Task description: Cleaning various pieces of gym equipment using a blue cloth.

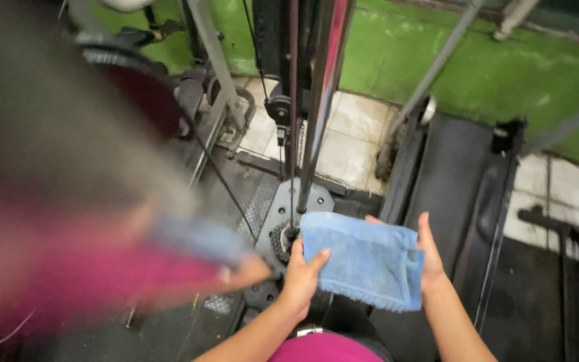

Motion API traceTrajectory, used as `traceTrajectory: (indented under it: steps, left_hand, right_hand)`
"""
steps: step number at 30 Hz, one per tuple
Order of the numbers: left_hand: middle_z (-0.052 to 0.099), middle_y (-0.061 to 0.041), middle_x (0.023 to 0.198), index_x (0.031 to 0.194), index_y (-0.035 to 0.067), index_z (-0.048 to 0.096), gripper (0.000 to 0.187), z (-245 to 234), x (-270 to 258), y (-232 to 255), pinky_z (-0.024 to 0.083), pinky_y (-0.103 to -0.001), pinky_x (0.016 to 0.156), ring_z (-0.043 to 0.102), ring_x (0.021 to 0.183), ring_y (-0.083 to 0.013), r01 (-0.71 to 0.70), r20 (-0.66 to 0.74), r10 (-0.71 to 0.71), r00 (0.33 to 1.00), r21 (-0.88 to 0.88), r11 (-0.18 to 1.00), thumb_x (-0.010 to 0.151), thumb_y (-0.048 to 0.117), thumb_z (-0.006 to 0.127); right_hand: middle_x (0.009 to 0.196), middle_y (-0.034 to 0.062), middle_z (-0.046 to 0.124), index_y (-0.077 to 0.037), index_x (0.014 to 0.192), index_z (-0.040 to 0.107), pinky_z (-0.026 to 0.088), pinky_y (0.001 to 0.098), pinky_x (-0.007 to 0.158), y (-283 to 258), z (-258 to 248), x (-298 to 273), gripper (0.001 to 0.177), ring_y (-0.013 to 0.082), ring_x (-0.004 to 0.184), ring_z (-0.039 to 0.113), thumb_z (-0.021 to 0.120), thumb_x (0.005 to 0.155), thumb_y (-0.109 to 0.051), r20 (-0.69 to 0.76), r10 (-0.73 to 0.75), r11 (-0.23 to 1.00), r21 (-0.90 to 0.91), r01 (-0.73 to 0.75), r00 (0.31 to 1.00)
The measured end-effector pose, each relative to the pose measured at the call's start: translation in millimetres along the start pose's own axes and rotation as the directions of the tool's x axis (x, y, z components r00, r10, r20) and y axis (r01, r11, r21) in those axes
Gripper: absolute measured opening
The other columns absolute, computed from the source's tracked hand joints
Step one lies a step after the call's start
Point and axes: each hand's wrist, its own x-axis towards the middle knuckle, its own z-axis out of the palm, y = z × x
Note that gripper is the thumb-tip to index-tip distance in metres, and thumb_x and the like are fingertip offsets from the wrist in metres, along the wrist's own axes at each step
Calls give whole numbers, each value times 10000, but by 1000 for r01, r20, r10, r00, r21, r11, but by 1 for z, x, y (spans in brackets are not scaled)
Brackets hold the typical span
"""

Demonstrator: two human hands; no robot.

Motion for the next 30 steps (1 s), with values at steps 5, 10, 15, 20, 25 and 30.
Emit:
traceTrajectory:
  steps: [5, 10, 15, 20, 25, 30]
  left_hand:
    - [642, -84, 1237, 1350, 64, 475, 571, 47, 30, 37, 486, -339, 1002, 619, 1125, -176, -91, -120, 98, 988, 66, 994, 849, 147, 734]
    - [642, -114, 1253, 1361, 58, 458, 614, 62, 70, 29, 501, -337, 996, 625, 1139, -199, -142, -200, 163, 966, 117, 983, 827, 148, 747]
    - [496, -145, 1473, 1495, 102, 374, 682, 78, 94, 20, 470, -360, 1045, 497, 1344, -213, -165, -263, 261, 929, 335, 928, 916, 285, 683]
    - [527, -194, 1493, 1463, 58, 460, 555, 116, 54, 85, 472, -433, 1084, 532, 1371, -317, -516, -180, 689, 702, 539, 666, 991, 308, 612]
    - [574, -161, 1454, 1411, 52, 514, 478, 136, 36, 133, 495, -485, 1172, 602, 1350, -358, -712, 114, 980, 161, 701, 35, 1030, 325, 609]
    - [492, -183, 1417, 1395, 64, 455, 604, 126, 41, 167, 477, -509, 1117, 558, 1287, -417, -539, 260, 965, 41, 819, -198, 925, 275, 769]
  right_hand:
    - [1321, 216, 647, 23, 1378, 545, 478, 509, 1026, -47, -154, 99, 920, 350, 1190, 636, 468, 844, -723, 17, 68, 998, -12, -68, 998]
    - [1198, 163, 717, 14, 1298, 625, 544, 467, 966, -116, -155, 148, 476, 286, 1070, 699, 704, 899, -232, 83, 76, 987, -149, -63, 994]
    - [1108, 141, 739, 25, 1237, 675, 567, 449, 889, -208, -81, 139, 384, 268, 961, 716, 694, 904, -165, 42, -87, 929, -358, 96, 995]
    - [1177, 131, 724, 48, 1298, 636, 539, 441, 943, -234, 3, 114, 434, 262, 1048, 690, 681, 929, -175, 241, -179, 839, -468, 276, 954]
    - [1352, 134, 652, 36, 1422, 542, 459, 399, 1061, -199, 112, 79, 594, 244, 1237, 616, 626, 941, -301, 618, -112, 753, -458, 472, 778]
    - [1463, 159, 567, 90, 1431, 498, 454, 403, 1115, -171, 88, 131, 665, 259, 1331, 559, 674, 953, -338, 696, -131, 857, -279, 434, 706]
